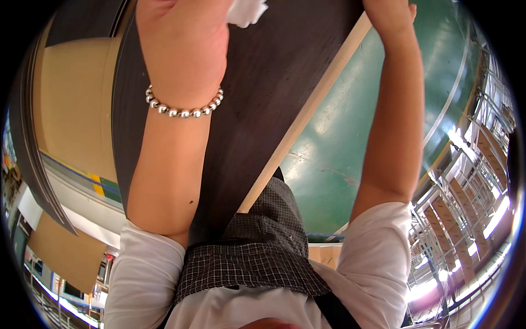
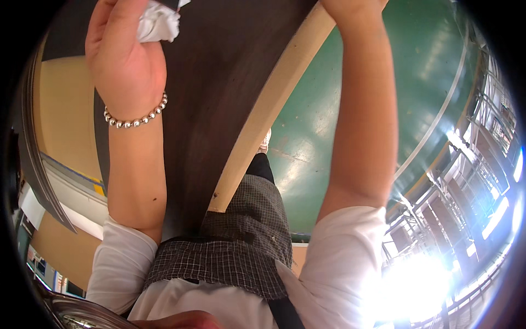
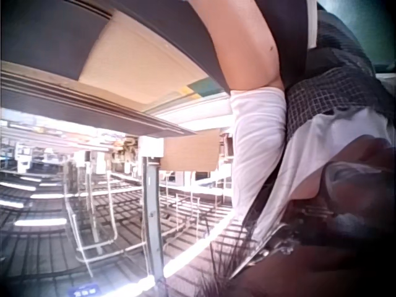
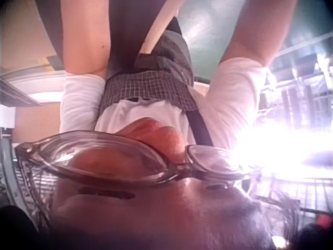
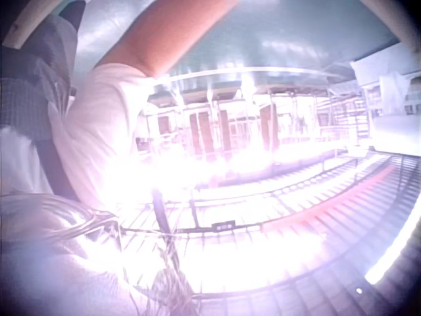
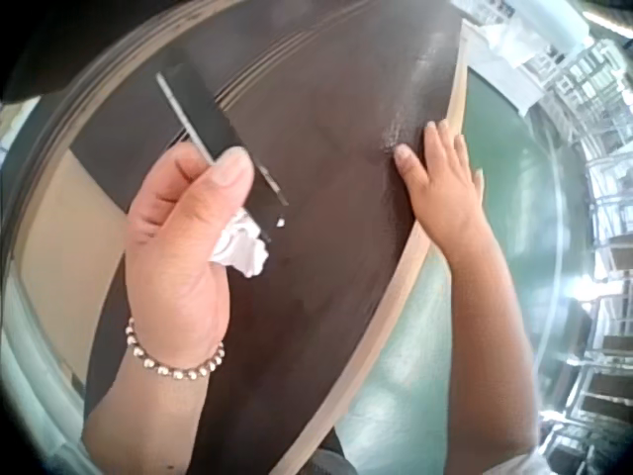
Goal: The person cleans dark-colored boards by hand with a cloth, uses a blade to scrape the edges, and sprays the surfaces with an air nozzle.
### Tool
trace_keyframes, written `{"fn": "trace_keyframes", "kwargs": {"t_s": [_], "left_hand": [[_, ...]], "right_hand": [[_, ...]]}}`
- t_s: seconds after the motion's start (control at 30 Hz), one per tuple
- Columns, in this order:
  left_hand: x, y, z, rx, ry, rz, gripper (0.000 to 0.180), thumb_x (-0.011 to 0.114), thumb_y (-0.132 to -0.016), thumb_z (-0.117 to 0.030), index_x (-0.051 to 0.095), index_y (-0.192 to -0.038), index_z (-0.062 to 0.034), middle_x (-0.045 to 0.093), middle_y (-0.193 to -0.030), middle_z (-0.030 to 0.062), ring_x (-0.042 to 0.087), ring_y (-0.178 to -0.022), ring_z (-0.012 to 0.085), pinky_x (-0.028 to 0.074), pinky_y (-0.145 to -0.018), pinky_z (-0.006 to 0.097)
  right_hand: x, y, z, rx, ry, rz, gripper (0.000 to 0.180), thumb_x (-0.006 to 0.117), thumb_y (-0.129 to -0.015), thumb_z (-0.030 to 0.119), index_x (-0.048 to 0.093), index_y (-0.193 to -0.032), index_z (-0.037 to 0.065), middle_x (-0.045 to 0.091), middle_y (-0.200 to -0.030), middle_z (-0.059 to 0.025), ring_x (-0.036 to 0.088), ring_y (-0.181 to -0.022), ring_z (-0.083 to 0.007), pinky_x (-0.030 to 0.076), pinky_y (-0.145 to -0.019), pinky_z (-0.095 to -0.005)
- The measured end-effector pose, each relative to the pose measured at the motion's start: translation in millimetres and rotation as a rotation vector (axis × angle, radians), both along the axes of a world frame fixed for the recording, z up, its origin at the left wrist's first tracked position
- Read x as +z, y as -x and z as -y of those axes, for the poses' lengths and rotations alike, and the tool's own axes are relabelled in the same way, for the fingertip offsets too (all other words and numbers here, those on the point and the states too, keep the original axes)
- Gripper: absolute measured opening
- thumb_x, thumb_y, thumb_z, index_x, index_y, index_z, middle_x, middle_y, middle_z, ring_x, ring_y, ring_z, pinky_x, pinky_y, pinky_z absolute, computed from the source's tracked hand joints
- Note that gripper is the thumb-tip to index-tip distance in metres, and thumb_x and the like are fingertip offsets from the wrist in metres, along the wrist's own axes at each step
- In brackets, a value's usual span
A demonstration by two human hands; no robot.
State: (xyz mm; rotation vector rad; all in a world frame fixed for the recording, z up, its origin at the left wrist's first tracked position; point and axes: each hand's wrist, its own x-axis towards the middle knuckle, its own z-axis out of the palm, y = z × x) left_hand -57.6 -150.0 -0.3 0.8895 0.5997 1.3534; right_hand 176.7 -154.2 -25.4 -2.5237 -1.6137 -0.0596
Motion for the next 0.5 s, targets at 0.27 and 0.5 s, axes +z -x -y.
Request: {"fn": "trace_keyframes", "kwargs": {"t_s": [0.27, 0.5], "left_hand": [[-17.9, 8.8, 1.3, -0.068, -0.068, -0.035, 0.018, 0.063, -0.093, -0.010, 0.058, -0.077, -0.0088, 0.057, -0.069, -0.0064, 0.047, -0.058, 0.0003, 0.035, -0.053, 0.017], [-3.3, 29.2, 2.1, -0.086, -0.119, -0.080, 0.015, 0.065, -0.091, -0.012, 0.060, -0.077, -0.0082, 0.058, -0.070, -0.0050, 0.051, -0.061, 0.0024, 0.039, -0.055, 0.019]], "right_hand": [[-33.0, 93.4, 107.4, 0.283, -0.285, -0.259, 0.065, 0.061, -0.088, 0.041, 0.043, -0.141, 0.008, 0.041, -0.148, -0.0168, 0.036, -0.138, -0.0370, 0.016, -0.109, -0.0650], [5.8, 216.7, 287.6, 0.529, -0.032, -0.692, 0.062, 0.069, -0.077, 0.022, 0.052, -0.133, 0.002, 0.040, -0.147, -0.0242, 0.036, -0.137, -0.0443, 0.011, -0.112, -0.0619]]}}
